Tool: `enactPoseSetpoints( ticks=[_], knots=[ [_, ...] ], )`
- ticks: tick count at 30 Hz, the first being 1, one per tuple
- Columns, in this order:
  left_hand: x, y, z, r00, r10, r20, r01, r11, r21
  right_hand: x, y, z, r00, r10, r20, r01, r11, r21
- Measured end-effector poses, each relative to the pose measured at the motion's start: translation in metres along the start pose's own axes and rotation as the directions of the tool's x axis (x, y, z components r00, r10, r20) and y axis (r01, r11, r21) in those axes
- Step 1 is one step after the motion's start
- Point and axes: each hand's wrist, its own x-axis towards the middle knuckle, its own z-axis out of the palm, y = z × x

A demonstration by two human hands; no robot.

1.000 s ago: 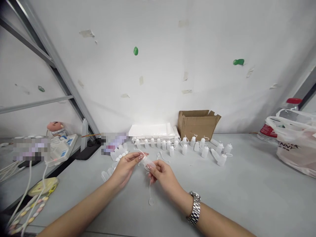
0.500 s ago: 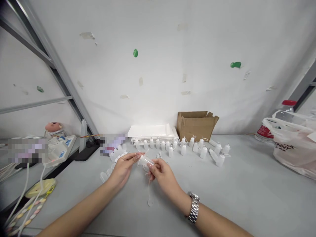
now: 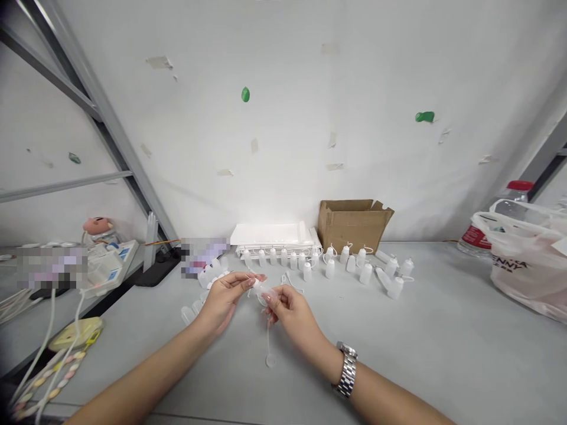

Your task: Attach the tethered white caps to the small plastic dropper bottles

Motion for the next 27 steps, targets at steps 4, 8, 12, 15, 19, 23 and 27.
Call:
enactPoseSetpoints(
  ticks=[4, 8, 12, 15, 19, 23, 27],
  knots=[
    [0.001, 0.003, -0.001, 0.997, 0.013, 0.070, -0.012, 1.000, -0.011, 0.000, 0.002, -0.002, 0.970, 0.148, 0.195, -0.198, 0.943, 0.266],
    [0.001, 0.005, -0.003, 0.996, 0.008, 0.085, -0.008, 1.000, -0.002, 0.002, 0.001, -0.004, 0.933, 0.204, 0.296, -0.301, 0.893, 0.335],
    [0.001, 0.005, -0.004, 0.998, -0.024, 0.060, 0.022, 1.000, 0.019, 0.002, -0.003, -0.002, 0.996, 0.053, 0.066, -0.060, 0.993, 0.104],
    [0.001, 0.004, -0.005, 0.997, -0.014, 0.081, 0.013, 1.000, 0.012, 0.001, -0.003, -0.001, 0.999, 0.008, 0.036, -0.009, 0.999, 0.047],
    [0.001, 0.007, -0.006, 0.992, 0.001, 0.128, -0.002, 1.000, 0.010, 0.000, 0.000, -0.003, 0.969, 0.096, 0.226, -0.156, 0.952, 0.265],
    [-0.001, 0.011, -0.005, 0.984, 0.004, 0.180, -0.009, 1.000, 0.028, -0.001, 0.000, -0.007, 0.880, 0.149, 0.452, -0.363, 0.824, 0.435],
    [-0.002, 0.010, -0.004, 0.980, 0.037, 0.198, -0.045, 0.998, 0.034, -0.003, -0.003, -0.008, 0.819, 0.184, 0.544, -0.475, 0.749, 0.462]
  ],
)
